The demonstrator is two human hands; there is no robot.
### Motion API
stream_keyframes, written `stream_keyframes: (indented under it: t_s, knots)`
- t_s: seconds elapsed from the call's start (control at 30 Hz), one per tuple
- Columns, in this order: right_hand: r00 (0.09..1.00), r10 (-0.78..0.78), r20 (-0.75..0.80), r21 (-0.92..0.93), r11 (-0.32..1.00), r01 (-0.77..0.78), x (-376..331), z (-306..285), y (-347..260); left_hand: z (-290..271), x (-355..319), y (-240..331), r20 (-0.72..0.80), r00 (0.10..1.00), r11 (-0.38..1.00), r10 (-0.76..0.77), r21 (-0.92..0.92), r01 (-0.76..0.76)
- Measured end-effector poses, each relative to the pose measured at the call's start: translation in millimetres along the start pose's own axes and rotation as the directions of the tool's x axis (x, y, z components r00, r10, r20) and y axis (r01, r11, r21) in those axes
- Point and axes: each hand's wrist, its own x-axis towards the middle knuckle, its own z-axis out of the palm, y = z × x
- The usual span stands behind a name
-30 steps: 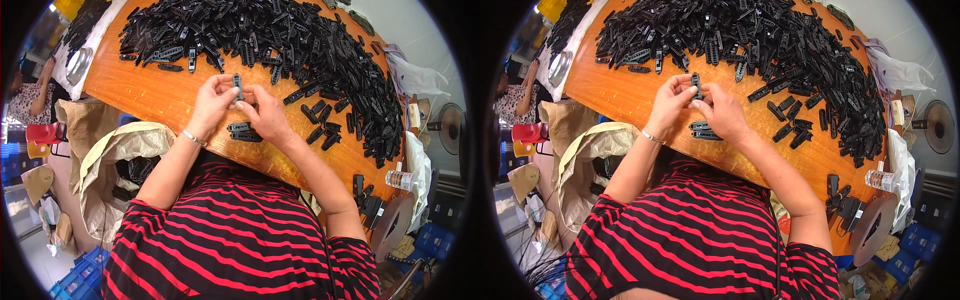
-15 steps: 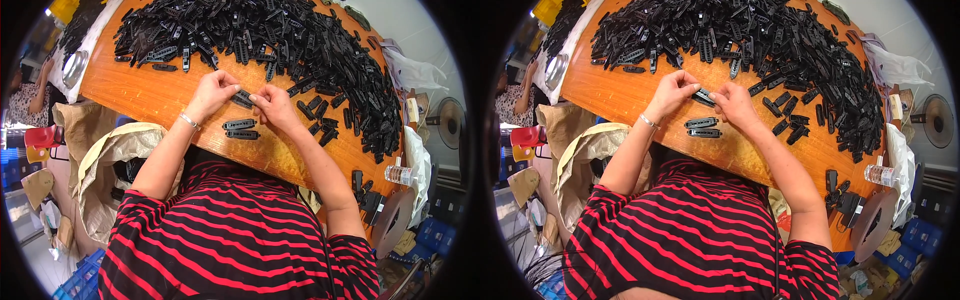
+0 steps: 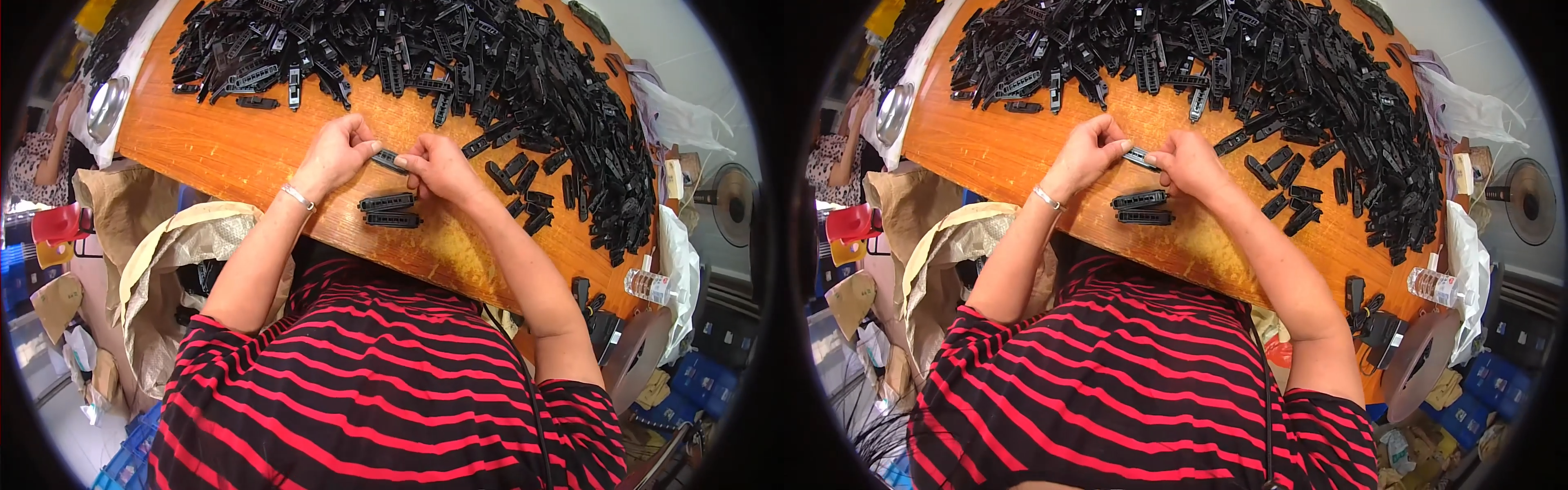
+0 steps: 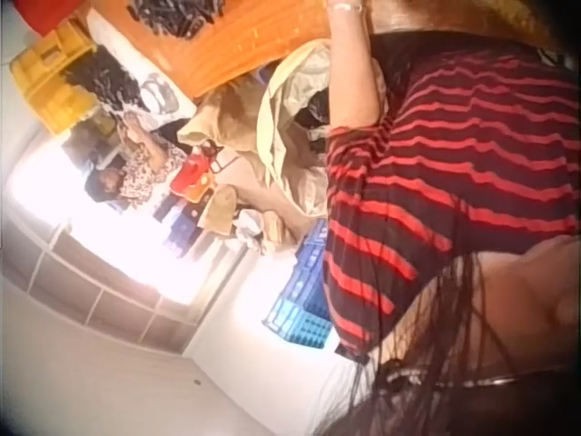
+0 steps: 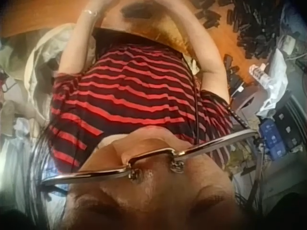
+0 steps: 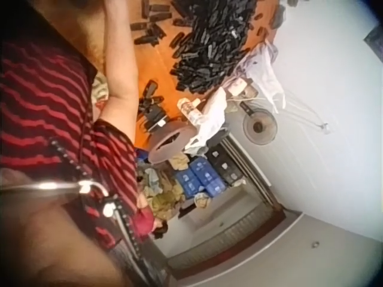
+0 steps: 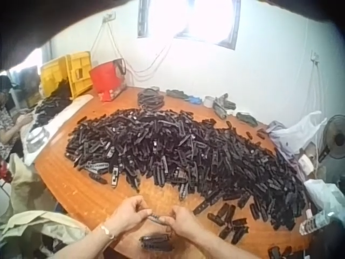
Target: Assembling and inspecting small black plastic components on a workbench.
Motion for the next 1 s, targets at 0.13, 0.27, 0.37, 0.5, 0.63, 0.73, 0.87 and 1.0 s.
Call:
stream_keyframes:
  t_s: [0.13,0.27,0.37,0.5,0.63,0.73,0.87,1.0]
  knots:
    - [0.995,-0.084,-0.056,-0.222,0.972,0.069,3.5,-3.1,-0.9,10.9,-1.2,-4.5,-0.112,0.969,0.962,0.219,0.194,-0.194]
    - [0.977,-0.187,-0.1,-0.383,0.914,0.136,-0.1,-0.9,4.9,12.7,-7.3,-5.5,-0.202,0.936,0.934,0.289,0.273,-0.229]
    - [0.967,-0.241,-0.081,-0.481,0.86,0.174,-12.3,-2.7,7.7,6.1,-9.3,-1.1,-0.114,0.958,0.936,0.262,0.27,-0.224]
    - [0.97,-0.24,-0.037,-0.481,0.855,0.193,-32.0,-18.5,16.9,5.1,-14.7,14.8,0.037,0.992,0.973,0.12,0.194,-0.125]
    - [0.835,-0.498,-0.236,-0.683,0.696,0.222,-40.1,-56.6,24.4,19.3,12.6,34.6,-0.162,0.945,0.935,0.284,0.264,-0.236]
    - [0.796,-0.575,-0.188,-0.868,0.476,0.139,-27.6,-72.3,41.0,36.6,37.4,50.8,-0.187,0.917,0.875,0.353,0.412,-0.253]
    - [0.839,-0.514,-0.178,-0.909,0.413,0.061,-18.7,-65.9,43.6,62.6,57.3,62.3,-0.148,0.981,0.911,0.126,0.409,-0.055]
    - [0.83,-0.54,-0.142,-0.881,0.451,0.143,-24.1,-51.7,33.3,70.6,67.5,57.7,-0.202,0.97,0.894,0.136,0.447,-0.032]
